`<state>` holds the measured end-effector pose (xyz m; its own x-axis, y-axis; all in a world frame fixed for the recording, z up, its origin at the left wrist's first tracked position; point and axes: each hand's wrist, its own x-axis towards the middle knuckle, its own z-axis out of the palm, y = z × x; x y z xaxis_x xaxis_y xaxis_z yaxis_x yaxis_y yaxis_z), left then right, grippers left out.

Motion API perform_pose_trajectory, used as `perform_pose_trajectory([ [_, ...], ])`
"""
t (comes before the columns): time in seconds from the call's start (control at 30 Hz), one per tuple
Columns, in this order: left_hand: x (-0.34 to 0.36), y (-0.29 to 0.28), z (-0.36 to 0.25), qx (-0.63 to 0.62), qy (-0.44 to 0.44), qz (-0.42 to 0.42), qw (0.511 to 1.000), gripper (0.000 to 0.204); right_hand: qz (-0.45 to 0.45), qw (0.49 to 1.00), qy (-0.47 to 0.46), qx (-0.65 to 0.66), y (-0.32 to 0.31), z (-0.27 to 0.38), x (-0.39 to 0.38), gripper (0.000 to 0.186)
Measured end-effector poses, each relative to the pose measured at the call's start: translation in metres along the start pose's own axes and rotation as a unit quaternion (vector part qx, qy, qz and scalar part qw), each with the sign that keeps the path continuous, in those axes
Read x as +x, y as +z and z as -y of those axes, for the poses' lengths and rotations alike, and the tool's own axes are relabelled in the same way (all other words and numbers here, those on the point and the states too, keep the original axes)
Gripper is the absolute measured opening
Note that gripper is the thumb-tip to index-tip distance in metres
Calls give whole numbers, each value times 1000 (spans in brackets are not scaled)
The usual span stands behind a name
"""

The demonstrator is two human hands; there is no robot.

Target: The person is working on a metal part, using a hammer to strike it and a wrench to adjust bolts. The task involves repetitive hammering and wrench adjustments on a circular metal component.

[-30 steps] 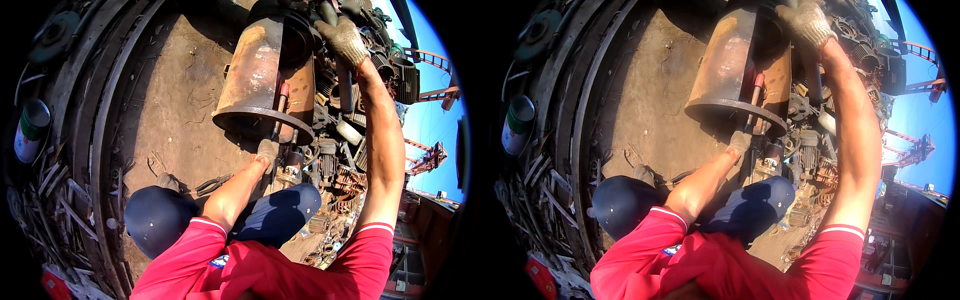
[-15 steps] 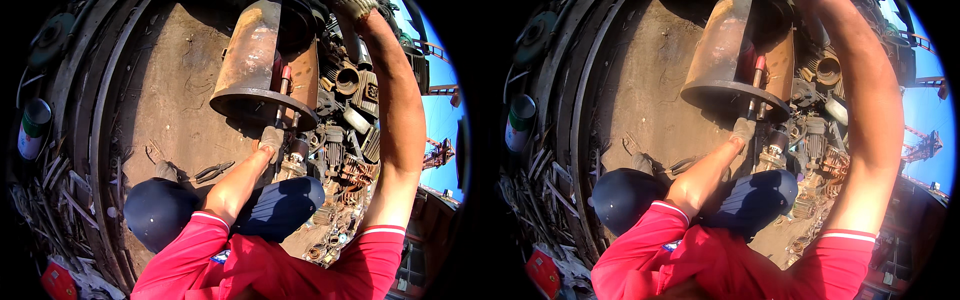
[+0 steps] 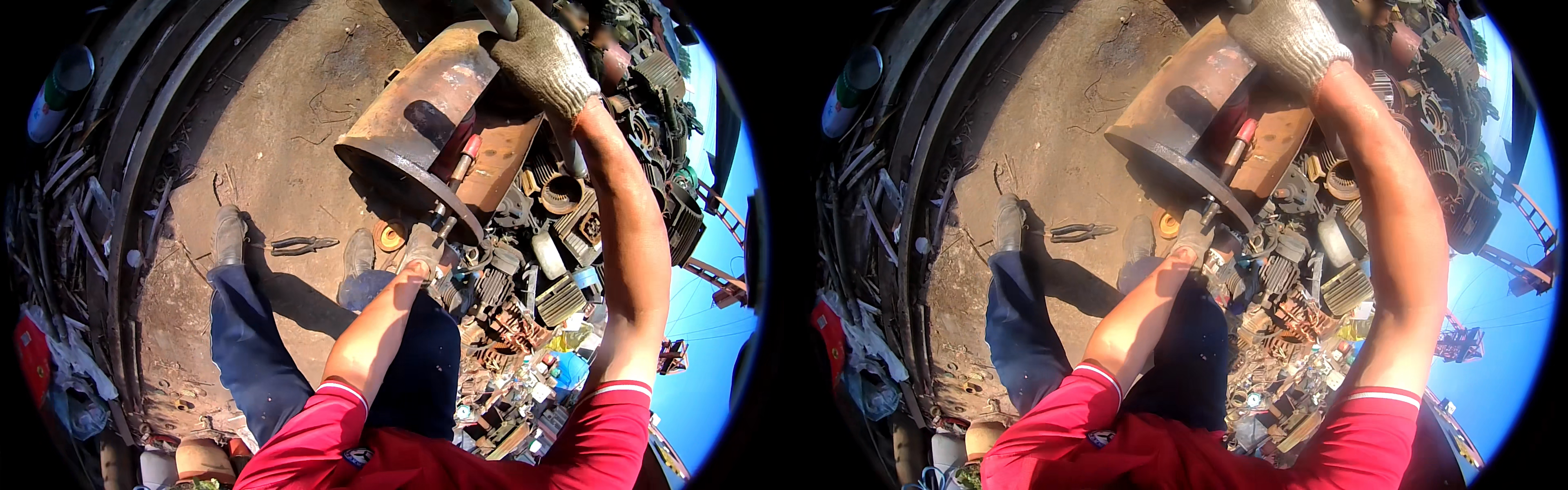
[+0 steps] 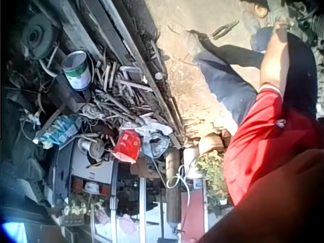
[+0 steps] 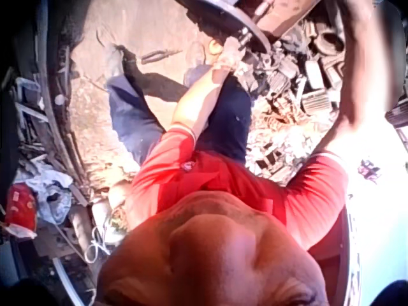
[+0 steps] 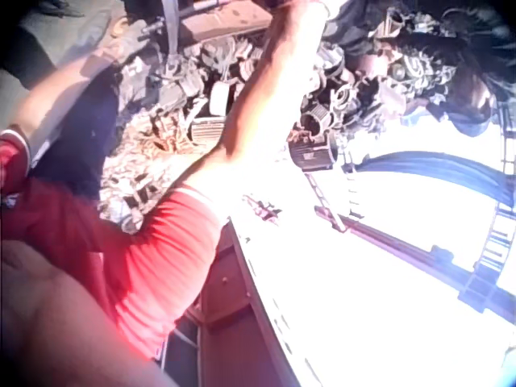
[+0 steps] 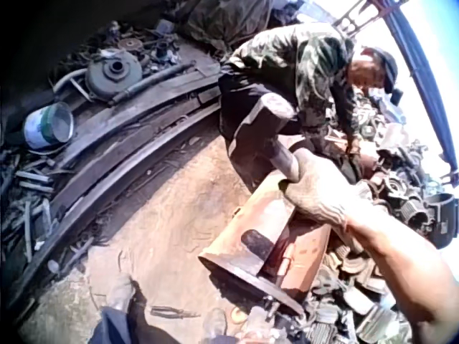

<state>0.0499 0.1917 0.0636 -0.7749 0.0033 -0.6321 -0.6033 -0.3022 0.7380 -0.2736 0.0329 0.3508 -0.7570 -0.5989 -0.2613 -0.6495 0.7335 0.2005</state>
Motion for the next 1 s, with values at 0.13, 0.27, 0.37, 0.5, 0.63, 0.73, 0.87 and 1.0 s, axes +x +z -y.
perform_pose_trajectory([
  [0.13, -41, 15, -18, 129, -38, -24, 991, 38, -193, 972, 23, 132, -80, 25, -2, 29],
  [0.27, -29, 30, 7, 153, -40, -35, 987, 41, -106, 993, 13, 49, 24, -12, -11, 41],
  [0.37, -25, 34, -16, 193, -86, 3, 977, 39, -4, 998, -52, -35, 91, -66, -24, 49],
  [0.5, -26, 36, -5, 229, -75, -50, 969, 37, 53, 985, 29, 164, -33, -36, 3, 47],
  [0.63, -31, 14, -3, 265, -94, -49, 959, 39, -153, 978, -37, 134, -64, -20, 14, 40],
  [0.73, -32, 44, -2, 207, -93, -56, 972, 40, -168, 978, 42, 118, 7, -64, -13, 48],
  [0.87, -37, 49, -1, 202, -59, -107, 972, 28, 84, 995, 49, 35, 75, -82, -10, 51],
  [1.0, -21, 47, 33, 255, -50, -96, 961, 28, -41, 995, -35, 81, -24, -48, -11, 44],
])
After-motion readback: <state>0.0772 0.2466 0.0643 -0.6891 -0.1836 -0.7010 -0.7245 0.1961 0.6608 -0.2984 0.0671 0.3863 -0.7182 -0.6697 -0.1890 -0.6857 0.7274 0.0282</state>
